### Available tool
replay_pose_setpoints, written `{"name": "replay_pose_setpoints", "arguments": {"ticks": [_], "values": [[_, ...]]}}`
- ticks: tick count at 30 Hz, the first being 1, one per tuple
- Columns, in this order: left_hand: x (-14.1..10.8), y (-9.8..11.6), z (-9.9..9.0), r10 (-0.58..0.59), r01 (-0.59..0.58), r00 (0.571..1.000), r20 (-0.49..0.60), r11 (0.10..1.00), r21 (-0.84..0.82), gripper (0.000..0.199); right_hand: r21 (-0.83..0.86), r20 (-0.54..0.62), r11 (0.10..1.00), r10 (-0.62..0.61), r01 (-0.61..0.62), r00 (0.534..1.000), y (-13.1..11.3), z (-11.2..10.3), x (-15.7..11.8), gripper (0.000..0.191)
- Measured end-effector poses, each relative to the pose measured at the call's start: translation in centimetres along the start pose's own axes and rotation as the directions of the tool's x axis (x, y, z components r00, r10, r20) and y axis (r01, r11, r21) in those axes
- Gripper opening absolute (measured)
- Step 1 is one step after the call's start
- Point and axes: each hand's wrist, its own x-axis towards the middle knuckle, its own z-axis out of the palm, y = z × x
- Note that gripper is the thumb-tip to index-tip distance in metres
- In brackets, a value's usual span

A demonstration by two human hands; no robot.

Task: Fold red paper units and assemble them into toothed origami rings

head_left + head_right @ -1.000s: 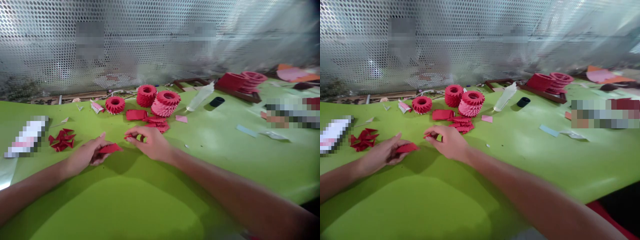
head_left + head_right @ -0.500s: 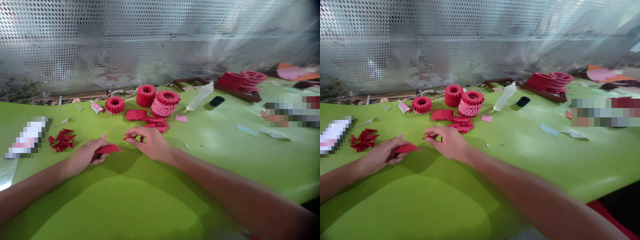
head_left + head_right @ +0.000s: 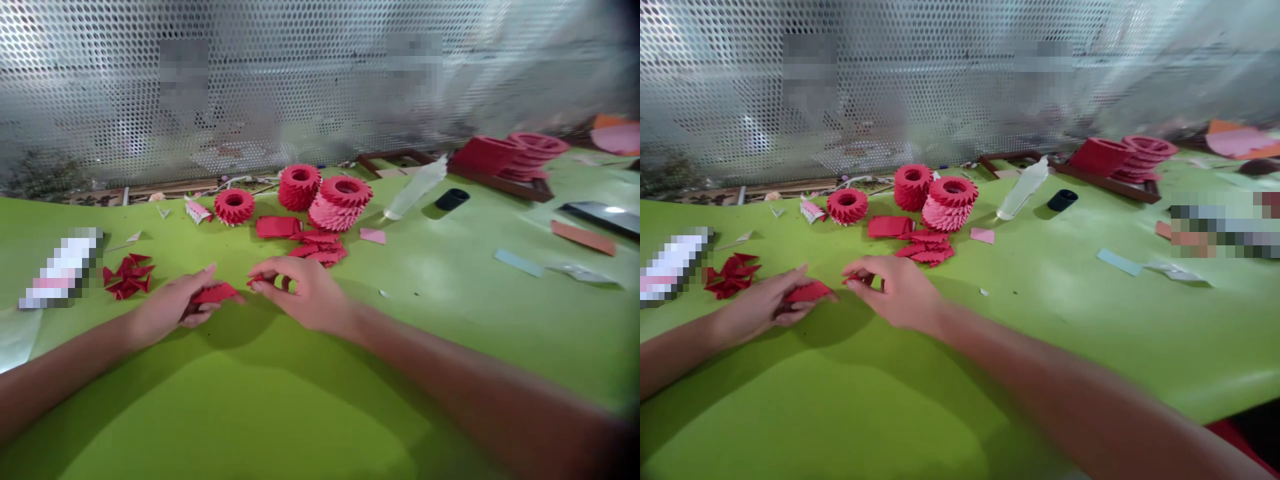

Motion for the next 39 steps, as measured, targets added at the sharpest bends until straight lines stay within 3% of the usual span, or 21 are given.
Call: {"name": "replay_pose_setpoints", "arguments": {"ticks": [4, 10, 17, 39], "values": [[0.06, 0.53, 0.03, -0.067, 0.072, 0.996, 0.054, 0.992, -0.100, 0.070, -0.014, 0.009, 1.000, -0.019, 0.019, 1.000, 0.06, 0.04, -0.04, 0.019], [-0.10, 0.61, -0.04, -0.064, 0.068, 0.995, 0.074, 0.996, -0.049, 0.071, -0.033, 0.019, 0.996, -0.086, 0.087, 0.996, 0.36, 0.15, -0.04, 0.019], [-0.05, 0.65, -0.06, -0.062, 0.069, 0.994, 0.087, 0.994, -0.080, 0.072, -0.024, 0.046, 1.000, -0.019, 0.021, 0.999, 0.21, 0.02, 0.02, 0.021], [0.03, 0.41, -0.22, -0.061, 0.067, 0.994, 0.089, 0.995, -0.071, 0.073, -0.044, 0.036, 0.999, -0.030, 0.031, 0.999, 0.33, 0.14, -0.06, 0.020]]}}
